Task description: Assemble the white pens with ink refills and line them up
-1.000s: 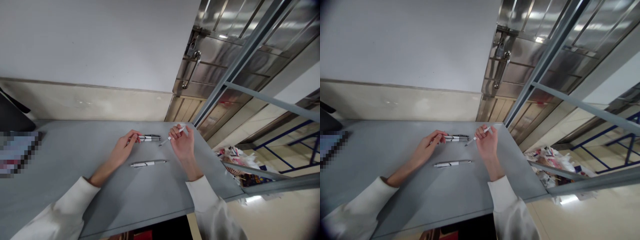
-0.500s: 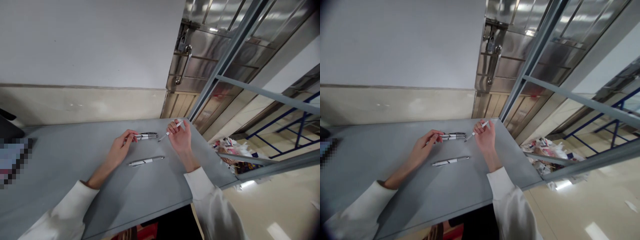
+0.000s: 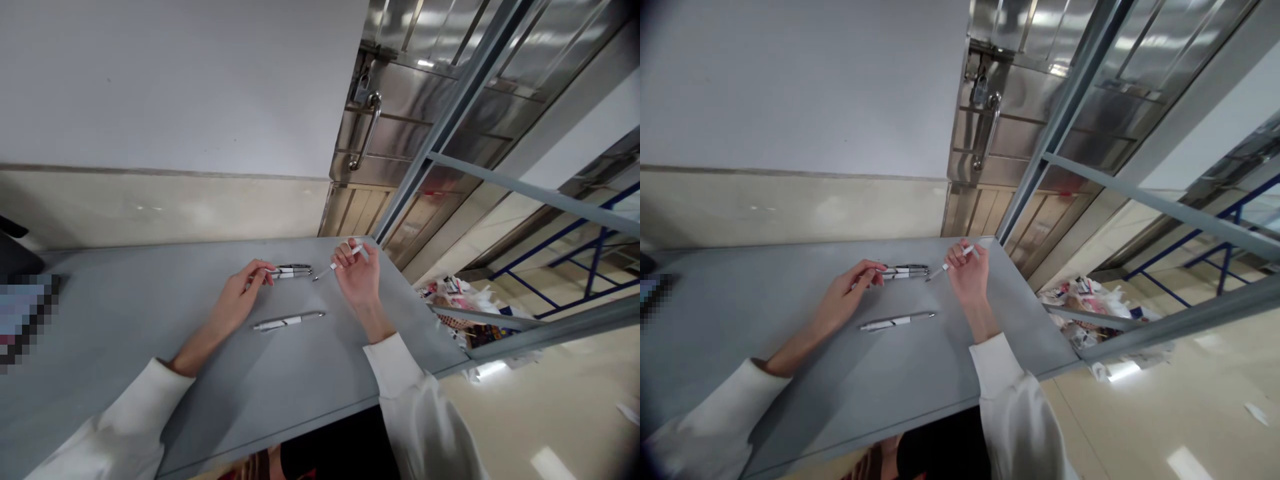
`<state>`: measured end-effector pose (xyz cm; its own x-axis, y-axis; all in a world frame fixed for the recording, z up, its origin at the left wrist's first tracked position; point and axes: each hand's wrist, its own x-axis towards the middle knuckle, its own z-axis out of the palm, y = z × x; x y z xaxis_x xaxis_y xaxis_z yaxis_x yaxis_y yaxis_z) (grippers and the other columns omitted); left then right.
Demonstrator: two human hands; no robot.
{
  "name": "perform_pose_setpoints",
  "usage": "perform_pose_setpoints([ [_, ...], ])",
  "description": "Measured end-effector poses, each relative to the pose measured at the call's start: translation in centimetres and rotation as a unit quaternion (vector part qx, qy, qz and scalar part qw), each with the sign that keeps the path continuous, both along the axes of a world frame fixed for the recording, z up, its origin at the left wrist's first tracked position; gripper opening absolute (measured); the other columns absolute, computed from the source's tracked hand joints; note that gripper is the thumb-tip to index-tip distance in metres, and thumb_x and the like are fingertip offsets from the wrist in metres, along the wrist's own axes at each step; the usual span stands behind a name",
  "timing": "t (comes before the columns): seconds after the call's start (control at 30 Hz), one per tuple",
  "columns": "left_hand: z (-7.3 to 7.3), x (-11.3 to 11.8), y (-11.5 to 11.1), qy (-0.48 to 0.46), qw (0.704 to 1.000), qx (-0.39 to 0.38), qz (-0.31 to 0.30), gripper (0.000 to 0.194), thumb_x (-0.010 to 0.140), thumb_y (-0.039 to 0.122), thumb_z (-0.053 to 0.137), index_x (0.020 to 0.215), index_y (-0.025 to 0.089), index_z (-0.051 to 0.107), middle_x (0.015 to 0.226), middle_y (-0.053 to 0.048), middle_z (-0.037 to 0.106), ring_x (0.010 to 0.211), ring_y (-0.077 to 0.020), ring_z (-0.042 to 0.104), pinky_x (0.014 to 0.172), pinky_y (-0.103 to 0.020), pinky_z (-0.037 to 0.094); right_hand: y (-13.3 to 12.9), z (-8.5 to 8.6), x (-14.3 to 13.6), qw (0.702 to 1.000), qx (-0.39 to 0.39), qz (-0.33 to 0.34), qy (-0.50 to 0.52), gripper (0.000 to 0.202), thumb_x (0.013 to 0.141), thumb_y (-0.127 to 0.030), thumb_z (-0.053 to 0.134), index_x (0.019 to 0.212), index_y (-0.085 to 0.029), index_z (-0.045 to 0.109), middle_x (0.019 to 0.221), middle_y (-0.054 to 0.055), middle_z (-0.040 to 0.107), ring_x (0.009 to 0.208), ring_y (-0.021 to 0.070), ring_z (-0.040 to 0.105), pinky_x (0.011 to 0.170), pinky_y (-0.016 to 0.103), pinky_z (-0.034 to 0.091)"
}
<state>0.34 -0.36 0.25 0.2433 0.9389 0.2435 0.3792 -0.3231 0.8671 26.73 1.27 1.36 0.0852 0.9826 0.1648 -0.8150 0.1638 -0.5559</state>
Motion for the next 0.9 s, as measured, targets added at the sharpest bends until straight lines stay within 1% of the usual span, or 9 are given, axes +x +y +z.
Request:
perform_pose_setpoints([
  [0.13,-0.25,-0.05,0.13,-0.004,1.0,0.002,0.0,0.032,0.106,0.042,0.044,0.112,0.023,0.069,0.091,-0.003,0.073,0.086,-0.0213,0.064,0.085,-0.033,0.049,-0.01,0.08,-0.03,0.999,-0.011,-0.024,-0.039,0.027,0.101,-0.043,0.052,0.081,-0.024,0.054,0.069,-0.004,0.025,0.057,0.0151,0.033,0.057,0.026,0.044],
  [0.33,-0.34,-0.02,0.16,0.0,1.0,0.002,0.0,0.034,0.106,0.043,0.043,0.113,0.023,0.069,0.09,-0.003,0.073,0.081,-0.0205,0.064,0.076,-0.032,0.048,-0.06,0.08,-0.26,0.998,-0.005,-0.022,-0.055,0.024,0.099,-0.04,0.054,0.08,-0.025,0.052,0.069,-0.004,0.025,0.057,0.0158,0.032,0.056,0.026,0.044],
  [0.43,-0.36,0.01,0.15,0.006,1.0,0.004,-0.001,0.033,0.106,0.042,0.043,0.113,0.023,0.069,0.09,-0.002,0.073,0.08,-0.0203,0.063,0.076,-0.032,0.047,-0.2,0.19,-0.34,0.998,0.0,-0.019,-0.053,0.024,0.099,-0.041,0.055,0.081,-0.025,0.054,0.069,-0.004,0.025,0.057,0.0152,0.032,0.056,0.026,0.044],
  [0.53,-0.44,-0.01,0.17,0.005,1.0,0.001,-0.002,0.033,0.107,0.042,0.042,0.114,0.023,0.069,0.091,-0.002,0.073,0.08,-0.0199,0.062,0.076,-0.032,0.047,-0.33,0.32,-0.36,0.999,0.008,-0.009,-0.04,0.024,0.1,-0.039,0.056,0.08,-0.025,0.054,0.069,-0.004,0.025,0.057,0.0144,0.033,0.055,0.024,0.044],
  [0.67,-0.55,-0.04,0.24,0.004,1.0,-0.003,-0.005,0.033,0.107,0.042,0.042,0.114,0.024,0.068,0.092,-0.002,0.073,0.08,-0.0201,0.061,0.075,-0.031,0.046,-0.4,0.43,-0.4,1.0,0.011,0.005,0.003,0.025,0.101,-0.04,0.055,0.082,-0.024,0.055,0.069,-0.005,0.026,0.058,0.0138,0.035,0.056,0.023,0.045],
  [0.9,-0.54,0.01,0.22,0.002,1.0,-0.003,-0.007,0.031,0.107,0.041,0.042,0.113,0.025,0.068,0.092,-0.002,0.073,0.082,-0.0199,0.062,0.079,-0.031,0.047,-0.42,0.29,-0.37,0.999,0.008,0.024,0.032,0.02,0.098,-0.033,0.057,0.081,-0.024,0.05,0.068,-0.005,0.027,0.057,0.0133,0.036,0.055,0.023,0.045],
])
